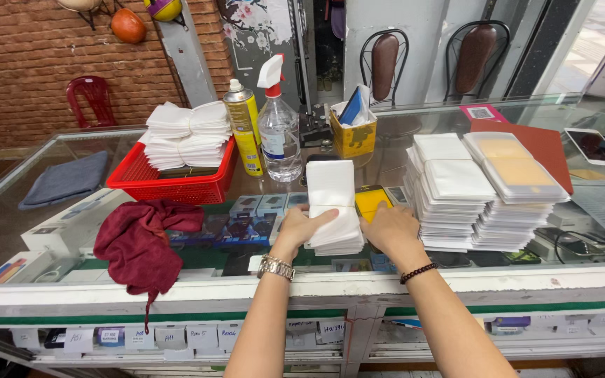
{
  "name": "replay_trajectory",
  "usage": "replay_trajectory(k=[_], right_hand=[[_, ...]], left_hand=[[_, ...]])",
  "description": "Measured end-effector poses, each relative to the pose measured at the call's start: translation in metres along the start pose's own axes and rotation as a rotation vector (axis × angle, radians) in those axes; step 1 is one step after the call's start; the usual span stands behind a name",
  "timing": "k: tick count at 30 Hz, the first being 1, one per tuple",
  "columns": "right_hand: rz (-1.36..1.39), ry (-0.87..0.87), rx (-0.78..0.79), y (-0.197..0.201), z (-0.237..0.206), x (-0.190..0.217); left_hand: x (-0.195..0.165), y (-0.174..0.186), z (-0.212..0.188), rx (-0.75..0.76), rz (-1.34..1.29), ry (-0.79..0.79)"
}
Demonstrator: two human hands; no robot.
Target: The person wipes a phone screen with a red cloth, then takes tempered glass screen protectors from plastic sleeves, wraps each one in a white paper sleeve, and stacks the wrapped protectors, placing finished stacks into a red basket on the counter.
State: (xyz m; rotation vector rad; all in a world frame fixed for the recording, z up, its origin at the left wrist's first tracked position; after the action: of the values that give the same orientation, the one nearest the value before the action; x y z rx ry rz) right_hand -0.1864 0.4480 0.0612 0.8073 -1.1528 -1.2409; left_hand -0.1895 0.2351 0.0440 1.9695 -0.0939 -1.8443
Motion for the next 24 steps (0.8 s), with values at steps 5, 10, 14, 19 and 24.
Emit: replay_trajectory(k=[5, 10, 14, 19, 24], right_hand=[[0.638, 0.349, -0.383, 0.045, -0.021, 0.016], [0.837, 0.454, -0.322, 0.061, -0.049, 0.048], [0.629, 0.610, -0.480, 0.051, -0.046, 0.054], [1.587, 0.298, 0.239, 0.024, -0.007, 0.041], [1.572, -0.023, 0.296, 0.015, 0.038, 0.038]], left_hand=[[0.011, 0.024, -0.015, 0.230, -0.540, 0.153], [0.010, 0.034, -0.022, 0.304, -0.664, 0.220], [0.012, 0.036, -0.025, 0.244, -0.507, 0.209], [0.011, 0.065, -0.024, 0.371, -0.429, 0.139], [0.011, 0.101, -0.031, 0.455, -0.090, -0.058]])
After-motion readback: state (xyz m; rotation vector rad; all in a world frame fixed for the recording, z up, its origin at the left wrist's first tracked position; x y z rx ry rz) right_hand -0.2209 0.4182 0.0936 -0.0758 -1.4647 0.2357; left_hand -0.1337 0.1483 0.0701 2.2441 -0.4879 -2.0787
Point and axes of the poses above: each hand's wrist, its own z-axis towards the middle knuckle, its own y-axis out of the back of the hand, x = y × z, the point moved 2 cm from there along z, towards the middle knuckle, and after that the axes turned 14 degrees about -x, right-handed, at the moved point
